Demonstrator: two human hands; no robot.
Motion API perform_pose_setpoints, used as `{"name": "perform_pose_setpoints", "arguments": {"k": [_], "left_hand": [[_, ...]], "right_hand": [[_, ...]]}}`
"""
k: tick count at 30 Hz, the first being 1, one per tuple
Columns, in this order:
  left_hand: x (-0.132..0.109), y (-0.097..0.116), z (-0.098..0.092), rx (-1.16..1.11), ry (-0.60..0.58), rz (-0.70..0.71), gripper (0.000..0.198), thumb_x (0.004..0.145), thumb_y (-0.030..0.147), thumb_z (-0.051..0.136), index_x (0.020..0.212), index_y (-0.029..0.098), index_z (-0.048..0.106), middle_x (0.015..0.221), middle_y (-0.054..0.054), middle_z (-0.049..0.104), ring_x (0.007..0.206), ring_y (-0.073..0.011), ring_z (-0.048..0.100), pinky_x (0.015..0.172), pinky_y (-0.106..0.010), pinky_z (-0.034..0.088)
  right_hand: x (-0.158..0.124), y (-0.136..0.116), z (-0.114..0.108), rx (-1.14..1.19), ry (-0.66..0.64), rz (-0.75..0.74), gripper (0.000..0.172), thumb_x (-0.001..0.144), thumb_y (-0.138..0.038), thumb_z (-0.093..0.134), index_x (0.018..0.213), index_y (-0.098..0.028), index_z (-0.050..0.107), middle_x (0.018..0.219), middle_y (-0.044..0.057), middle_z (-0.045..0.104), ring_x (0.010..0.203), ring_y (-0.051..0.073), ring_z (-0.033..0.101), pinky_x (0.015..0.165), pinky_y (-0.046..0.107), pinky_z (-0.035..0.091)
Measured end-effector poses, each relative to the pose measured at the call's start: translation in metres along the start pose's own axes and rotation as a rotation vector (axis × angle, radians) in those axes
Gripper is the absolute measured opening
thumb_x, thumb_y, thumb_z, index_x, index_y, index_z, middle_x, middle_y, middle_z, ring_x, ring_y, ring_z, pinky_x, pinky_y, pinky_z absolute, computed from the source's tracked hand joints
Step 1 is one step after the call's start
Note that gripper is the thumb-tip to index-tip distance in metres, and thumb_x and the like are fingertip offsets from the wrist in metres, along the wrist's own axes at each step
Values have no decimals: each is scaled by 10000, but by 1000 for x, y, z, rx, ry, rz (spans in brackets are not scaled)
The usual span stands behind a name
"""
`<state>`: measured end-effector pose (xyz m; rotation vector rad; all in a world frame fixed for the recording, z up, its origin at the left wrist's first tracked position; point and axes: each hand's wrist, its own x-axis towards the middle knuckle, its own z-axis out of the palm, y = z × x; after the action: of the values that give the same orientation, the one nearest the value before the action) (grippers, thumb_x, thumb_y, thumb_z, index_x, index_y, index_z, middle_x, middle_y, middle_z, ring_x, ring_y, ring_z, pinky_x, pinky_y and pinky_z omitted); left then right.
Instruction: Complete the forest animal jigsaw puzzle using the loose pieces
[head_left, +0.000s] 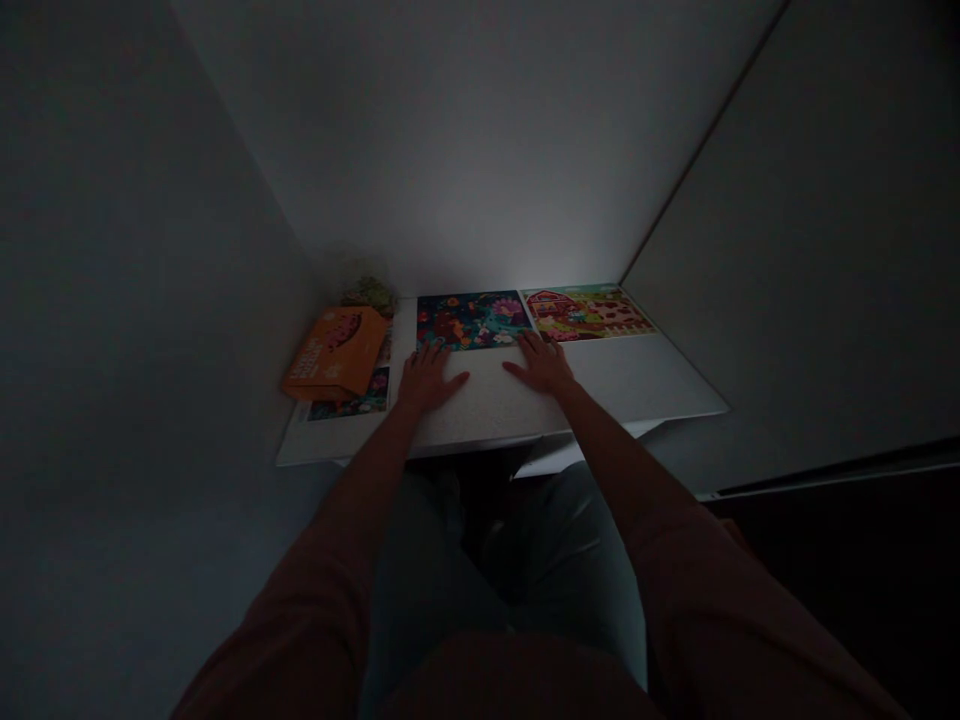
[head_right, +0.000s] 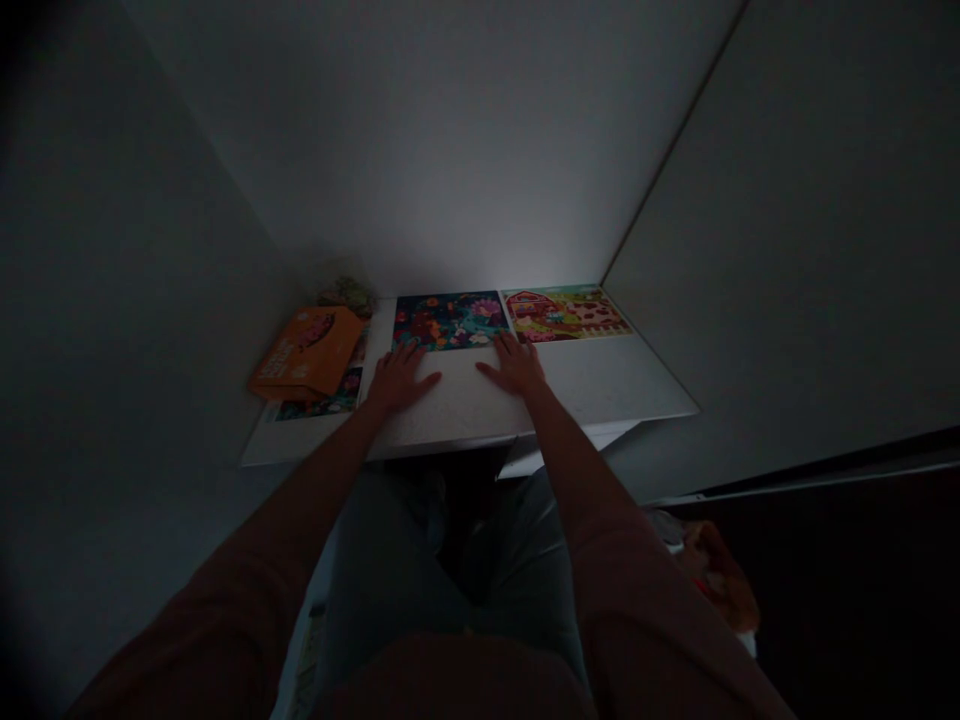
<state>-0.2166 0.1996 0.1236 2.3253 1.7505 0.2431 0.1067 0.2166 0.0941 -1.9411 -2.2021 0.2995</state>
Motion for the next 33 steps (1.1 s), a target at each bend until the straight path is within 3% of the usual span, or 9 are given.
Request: {"name": "perform_pose_setpoints", "arguments": {"k": [4,9,15,19,25,29,33], "left_hand": [[-1,3,-3,0,-9,-7,1030,1203,858,438,2015,227,401,2182,-114,265,2049,-363,214,1673,-625,203],[-2,5,-5,-12,-7,-9,973,1198,857,469,2024,348,388,2175,-62,294,2043,-384,235,1660,-685,222],[0,2,0,-27,5,8,1008,1213,815,482,2005,196,413,2171,-159,282,2049,-400,205,1665,-685,203],[0,0,1,-27,3,5,1022,1196,879,465,2013,265,418,2177,-107,282,2052,-367,203,1673,-661,213],[-1,2,-2,-9,-17,-5,1055,1195,906,411,2014,241,410,2180,-110,284,2049,-379,212,1679,-644,221],[-2,3,-3,1,-19,1,1054,1198,902,412,2010,230,420,2175,-112,301,2046,-388,219,1680,-634,224],[-1,0,-1,-1,-18,12,1036,1187,916,425,2021,301,411,2178,-78,298,2046,-407,211,1672,-671,232]], "right_hand": [[-1,-1,-1,5,4,1,977,1240,-816,493,2102,-369,389,2131,90,418,2032,444,291,1644,802,201],[-1,-2,-3,-4,4,11,988,1226,-758,524,2109,-345,365,2139,96,386,2034,449,283,1645,797,193],[-1,-2,-1,-34,1,18,992,1235,-744,522,2094,-266,391,2153,151,343,2028,461,298,1642,805,202],[1,-1,0,-42,5,29,991,1240,-768,527,2088,-272,406,2151,167,360,2020,463,316,1646,799,190],[2,-1,2,-32,21,45,993,1245,-860,485,2080,-325,438,2150,141,385,2025,447,295,1645,776,195],[1,-2,0,-19,28,35,976,1220,-783,531,2072,-315,447,2141,142,390,2016,460,322,1641,797,189],[0,-2,0,5,43,20,965,1204,-755,560,2065,-333,455,2137,131,395,2010,460,342,1642,805,185]]}}
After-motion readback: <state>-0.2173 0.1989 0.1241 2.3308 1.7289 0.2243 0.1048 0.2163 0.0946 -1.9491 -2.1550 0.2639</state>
